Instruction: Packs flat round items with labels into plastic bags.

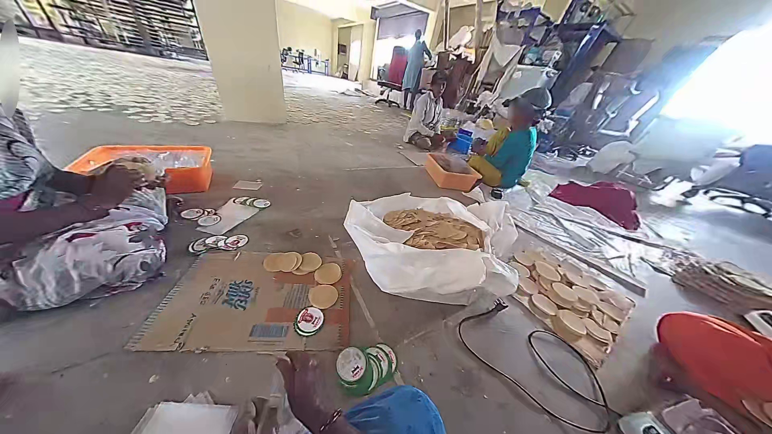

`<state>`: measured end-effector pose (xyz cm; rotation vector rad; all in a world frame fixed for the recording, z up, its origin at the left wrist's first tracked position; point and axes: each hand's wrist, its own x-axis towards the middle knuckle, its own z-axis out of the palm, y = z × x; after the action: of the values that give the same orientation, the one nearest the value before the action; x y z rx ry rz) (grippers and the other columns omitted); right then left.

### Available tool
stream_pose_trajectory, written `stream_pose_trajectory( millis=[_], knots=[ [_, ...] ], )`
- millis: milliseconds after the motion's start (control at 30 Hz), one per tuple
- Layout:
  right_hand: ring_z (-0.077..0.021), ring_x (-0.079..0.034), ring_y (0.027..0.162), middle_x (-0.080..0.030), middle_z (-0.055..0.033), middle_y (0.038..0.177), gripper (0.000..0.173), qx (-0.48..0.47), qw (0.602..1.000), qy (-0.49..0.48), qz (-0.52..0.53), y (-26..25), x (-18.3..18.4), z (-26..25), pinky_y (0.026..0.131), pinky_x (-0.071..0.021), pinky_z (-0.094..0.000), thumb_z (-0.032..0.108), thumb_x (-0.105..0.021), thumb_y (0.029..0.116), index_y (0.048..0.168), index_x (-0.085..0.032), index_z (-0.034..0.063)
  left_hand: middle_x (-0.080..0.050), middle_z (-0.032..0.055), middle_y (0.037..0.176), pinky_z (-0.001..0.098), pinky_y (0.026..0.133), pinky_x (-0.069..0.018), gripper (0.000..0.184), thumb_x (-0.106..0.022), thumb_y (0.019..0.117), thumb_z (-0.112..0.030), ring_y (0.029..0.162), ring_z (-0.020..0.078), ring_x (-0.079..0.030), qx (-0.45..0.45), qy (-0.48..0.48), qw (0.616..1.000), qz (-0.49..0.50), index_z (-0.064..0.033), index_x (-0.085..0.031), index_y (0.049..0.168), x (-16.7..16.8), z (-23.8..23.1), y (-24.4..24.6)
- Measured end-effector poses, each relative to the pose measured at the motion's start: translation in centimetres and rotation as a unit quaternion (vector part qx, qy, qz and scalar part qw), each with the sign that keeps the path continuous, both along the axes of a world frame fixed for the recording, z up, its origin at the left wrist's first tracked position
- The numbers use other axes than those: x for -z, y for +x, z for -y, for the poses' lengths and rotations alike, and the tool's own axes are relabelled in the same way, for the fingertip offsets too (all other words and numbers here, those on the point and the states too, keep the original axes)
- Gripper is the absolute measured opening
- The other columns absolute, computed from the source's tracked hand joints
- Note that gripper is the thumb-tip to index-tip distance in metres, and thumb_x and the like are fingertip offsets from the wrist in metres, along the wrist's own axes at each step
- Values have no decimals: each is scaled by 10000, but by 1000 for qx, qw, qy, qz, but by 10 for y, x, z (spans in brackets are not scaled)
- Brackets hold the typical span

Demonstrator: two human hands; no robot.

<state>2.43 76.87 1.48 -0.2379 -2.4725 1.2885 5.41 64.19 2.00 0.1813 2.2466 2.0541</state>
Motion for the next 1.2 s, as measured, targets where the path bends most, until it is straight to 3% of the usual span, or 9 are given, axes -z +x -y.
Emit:
stream_pose_trajectory(
  millis=[33,100,300,567,767,833,933,1133,1200],
  knots=[
    [-340,-731,848,-735,-199,863,368,1,1000,7,4,0,-4,-2,800,-569,-532,265,-554,1044,998,-755,-40,-627,59,863,314,720,-542,344,-648,955,-251,751,92,-604,48,-59,997,11,68,-600,1077,-14,11,-3],
    [-326,-729,810,-727,-184,831,375,-1,999,32,-22,-1,-1,-3,758,-573,-520,276,-553,1040,956,-748,-33,-687,130,861,385,704,-571,317,-719,909,-179,720,163,-654,106,-144,984,-1,91,-666,1066,-30,26,-10],
    [-312,-725,751,-715,-167,790,357,-23,994,79,-70,0,11,3,695,-574,-510,271,-583,1020,893,-736,-25,-709,98,802,360,674,-589,126,-683,936,-67,651,151,-669,156,-182,967,84,55,-708,957,-39,40,-20],
    [-247,-668,639,-656,-127,706,301,1,986,48,-157,-6,19,3,593,-551,-424,207,-591,990,810,-682,-16,-636,-41,628,206,489,-502,156,-722,838,37,501,38,-572,96,40,982,156,-72,-631,775,-30,27,0],
    [-193,-667,770,-699,-105,874,394,-32,990,-44,-134,17,3,7,694,-558,-385,362,-572,1007,977,-734,4,-558,-59,563,219,449,-451,284,-813,782,-30,447,31,-502,-39,-37,996,65,-94,-544,714,-34,42,-20],
    [-160,-692,796,-737,-99,942,343,-105,986,-93,-90,32,0,19,724,-582,-344,316,-634,988,1071,-741,0,-582,8,639,320,553,-484,240,-813,787,-93,549,102,-542,-32,-150,988,-5,-13,-588,760,-38,49,-22],
    [-156,-690,712,-739,-113,861,245,-95,987,-114,-64,47,-3,40,665,-579,-334,189,-658,963,1047,-750,-23,-618,193,683,536,658,-491,202,-755,799,-59,656,319,-614,-34,-247,964,-89,100,-632,779,-39,43,-9],
    [-201,-665,721,-702,-107,807,294,-64,986,-136,75,50,-12,43,691,-542,-427,273,-621,984,1027,-743,8,-633,223,699,566,644,-518,215,-708,839,-90,653,374,-649,-33,-259,960,-106,103,-626,793,-22,39,7],
    [-203,-665,717,-700,-98,793,314,-70,984,-142,84,53,-10,47,684,-544,-439,308,-646,946,1021,-744,19,-656,293,764,610,719,-529,210,-648,885,-54,732,445,-675,-38,-267,955,-123,155,-652,864,-24,38,13]
  ],
)
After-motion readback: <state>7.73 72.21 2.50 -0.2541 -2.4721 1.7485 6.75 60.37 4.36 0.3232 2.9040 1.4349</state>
